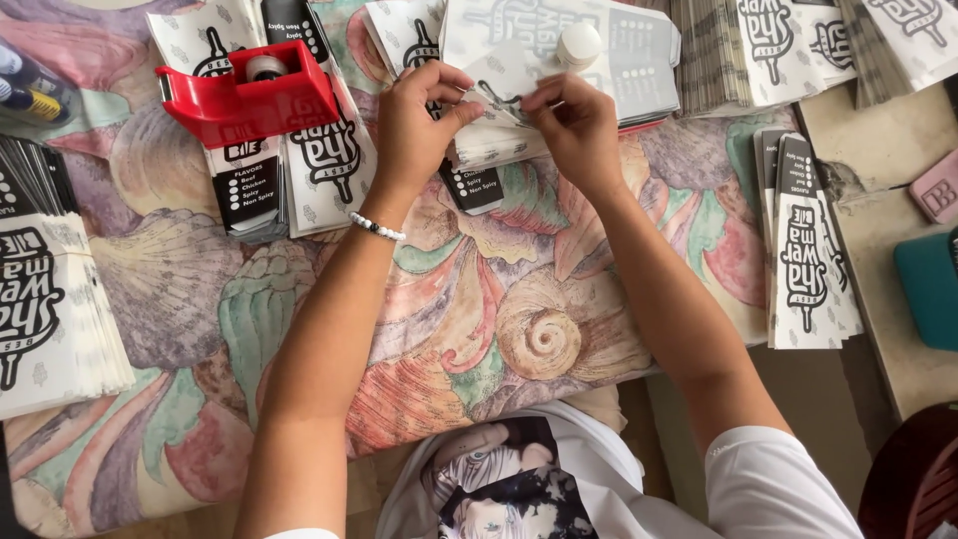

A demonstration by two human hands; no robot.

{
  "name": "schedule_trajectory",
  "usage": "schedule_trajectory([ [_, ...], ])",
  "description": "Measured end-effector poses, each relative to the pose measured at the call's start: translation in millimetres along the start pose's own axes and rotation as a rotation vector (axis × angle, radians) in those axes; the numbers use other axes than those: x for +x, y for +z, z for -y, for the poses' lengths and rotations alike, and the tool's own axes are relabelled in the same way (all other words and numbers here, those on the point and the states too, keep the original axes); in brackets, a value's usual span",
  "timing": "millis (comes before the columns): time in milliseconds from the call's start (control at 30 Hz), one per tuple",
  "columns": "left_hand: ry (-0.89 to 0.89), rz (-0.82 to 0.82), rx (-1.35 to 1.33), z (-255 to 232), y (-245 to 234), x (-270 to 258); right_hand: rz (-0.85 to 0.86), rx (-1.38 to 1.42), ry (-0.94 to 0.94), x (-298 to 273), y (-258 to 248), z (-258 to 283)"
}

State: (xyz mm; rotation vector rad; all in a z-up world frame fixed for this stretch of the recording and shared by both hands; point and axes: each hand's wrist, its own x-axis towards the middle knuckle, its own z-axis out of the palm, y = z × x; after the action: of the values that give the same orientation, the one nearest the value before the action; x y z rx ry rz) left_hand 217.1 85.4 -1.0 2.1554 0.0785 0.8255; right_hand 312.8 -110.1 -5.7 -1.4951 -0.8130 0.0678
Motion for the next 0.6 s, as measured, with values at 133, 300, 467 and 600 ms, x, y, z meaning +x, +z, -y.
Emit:
schedule_trajectory([
  [133,-0.051,0.009,-0.084,2,0,-1,0.200,-0.294,-0.082,-3,0,14],
  [300,-0.054,0.037,-0.175,-1,-2,0,0.196,-0.368,-0.204,-3,6,8],
  [467,-0.049,0.042,-0.164,-6,-1,-1,0.149,-0.296,-0.061,-5,7,6],
  [600,-0.058,0.046,-0.226,-8,0,0,0.127,-0.269,-0.032,-5,7,1],
])
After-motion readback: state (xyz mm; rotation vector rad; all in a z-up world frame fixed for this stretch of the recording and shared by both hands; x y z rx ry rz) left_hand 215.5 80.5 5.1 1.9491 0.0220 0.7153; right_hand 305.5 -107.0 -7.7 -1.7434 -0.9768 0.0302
